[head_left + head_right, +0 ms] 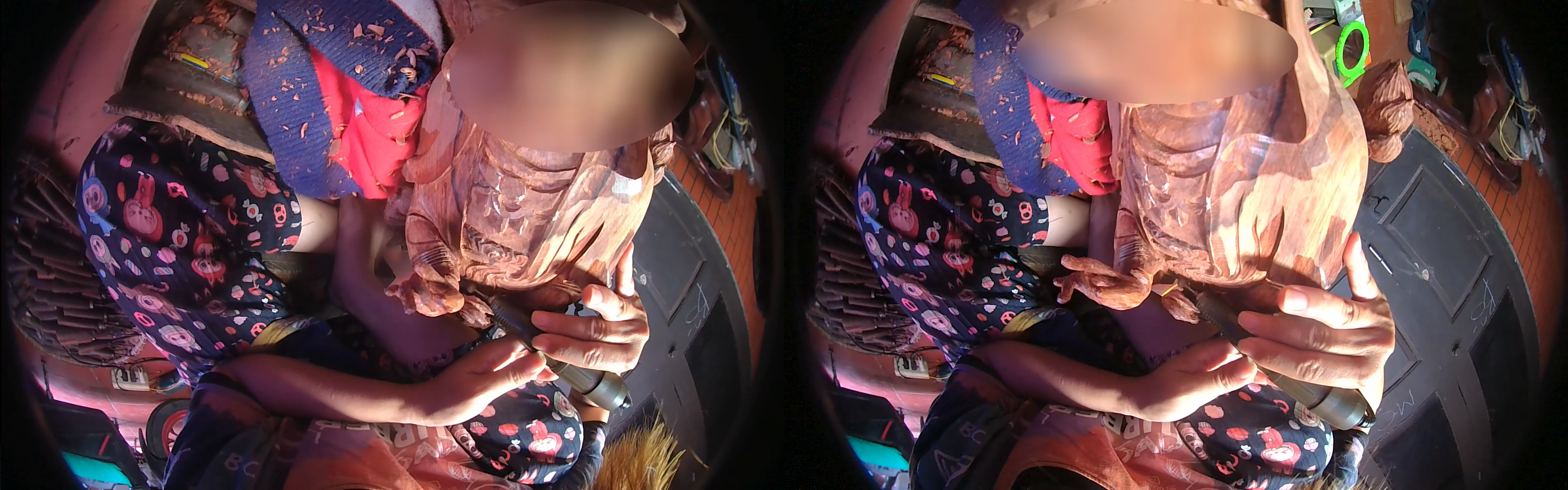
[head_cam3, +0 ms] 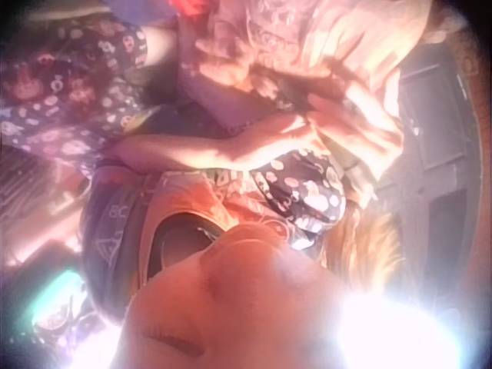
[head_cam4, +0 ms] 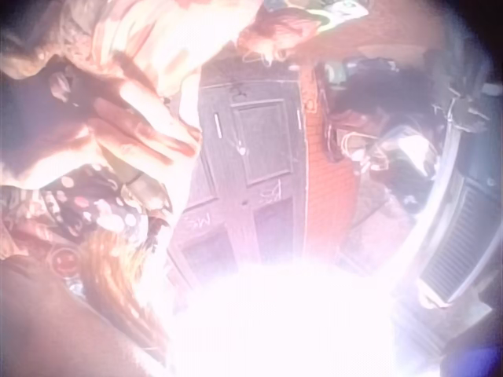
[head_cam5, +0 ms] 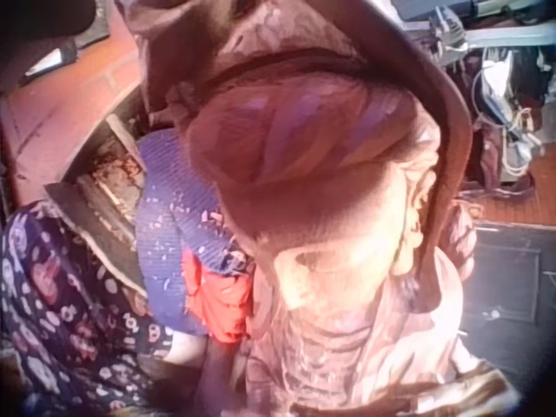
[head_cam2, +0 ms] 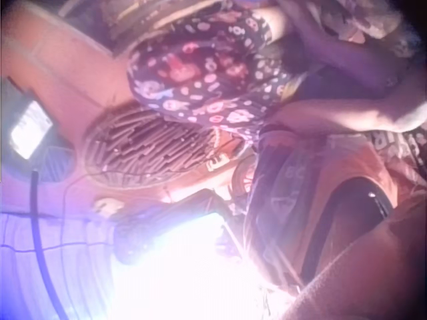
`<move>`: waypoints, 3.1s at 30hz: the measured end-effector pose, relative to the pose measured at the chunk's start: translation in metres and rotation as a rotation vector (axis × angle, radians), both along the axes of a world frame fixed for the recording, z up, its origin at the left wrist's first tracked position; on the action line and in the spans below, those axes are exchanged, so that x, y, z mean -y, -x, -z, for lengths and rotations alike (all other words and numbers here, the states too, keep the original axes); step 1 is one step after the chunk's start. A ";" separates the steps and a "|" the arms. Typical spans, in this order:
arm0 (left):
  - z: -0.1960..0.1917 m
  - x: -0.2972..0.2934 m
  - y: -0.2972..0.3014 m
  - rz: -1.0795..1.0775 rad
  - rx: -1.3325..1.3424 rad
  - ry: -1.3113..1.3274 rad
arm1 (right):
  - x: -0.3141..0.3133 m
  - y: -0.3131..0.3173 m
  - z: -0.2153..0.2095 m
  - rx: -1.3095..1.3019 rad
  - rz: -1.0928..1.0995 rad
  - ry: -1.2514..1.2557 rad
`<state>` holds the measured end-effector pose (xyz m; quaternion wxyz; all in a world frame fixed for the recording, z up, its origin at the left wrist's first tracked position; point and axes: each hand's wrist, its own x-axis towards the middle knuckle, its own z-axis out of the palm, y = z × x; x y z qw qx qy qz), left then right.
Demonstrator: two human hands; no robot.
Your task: The person carves a wooden statue using a rotary tool and a chisel with a mallet. They switch between tools to refine details on the statue's surface while sitting on the floor.
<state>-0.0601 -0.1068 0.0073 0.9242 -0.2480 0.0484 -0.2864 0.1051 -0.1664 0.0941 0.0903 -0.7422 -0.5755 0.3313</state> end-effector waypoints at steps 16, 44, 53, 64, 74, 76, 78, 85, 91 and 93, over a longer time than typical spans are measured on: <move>0.000 0.028 0.003 -0.173 -0.118 -0.039 | -0.009 0.007 0.003 0.072 0.094 0.063; -0.002 0.032 -0.008 -0.408 -0.187 -0.114 | -0.001 -0.008 0.008 -0.052 -0.071 -0.074; -0.003 0.032 -0.008 -0.427 -0.169 -0.110 | 0.001 -0.007 0.008 -0.048 -0.067 -0.077; -0.002 0.036 -0.007 -0.433 -0.175 -0.112 | 0.003 -0.005 0.008 -0.066 -0.008 -0.081; -0.002 0.034 -0.008 -0.378 -0.158 -0.163 | 0.006 -0.005 0.005 -0.051 0.016 -0.074; -0.002 0.037 -0.005 -0.359 -0.173 -0.135 | 0.009 -0.006 0.008 -0.042 -0.027 -0.079; -0.002 0.036 -0.004 -0.340 -0.189 -0.119 | 0.010 -0.006 0.009 -0.035 -0.038 -0.074; -0.004 0.031 -0.007 -0.382 -0.184 -0.097 | 0.006 -0.004 0.005 -0.046 0.032 -0.080; -0.002 0.038 -0.002 -0.342 -0.172 -0.117 | 0.003 0.002 0.007 0.014 0.053 -0.072; -0.002 0.037 -0.002 -0.331 -0.177 -0.135 | 0.003 0.003 0.009 0.048 0.060 -0.074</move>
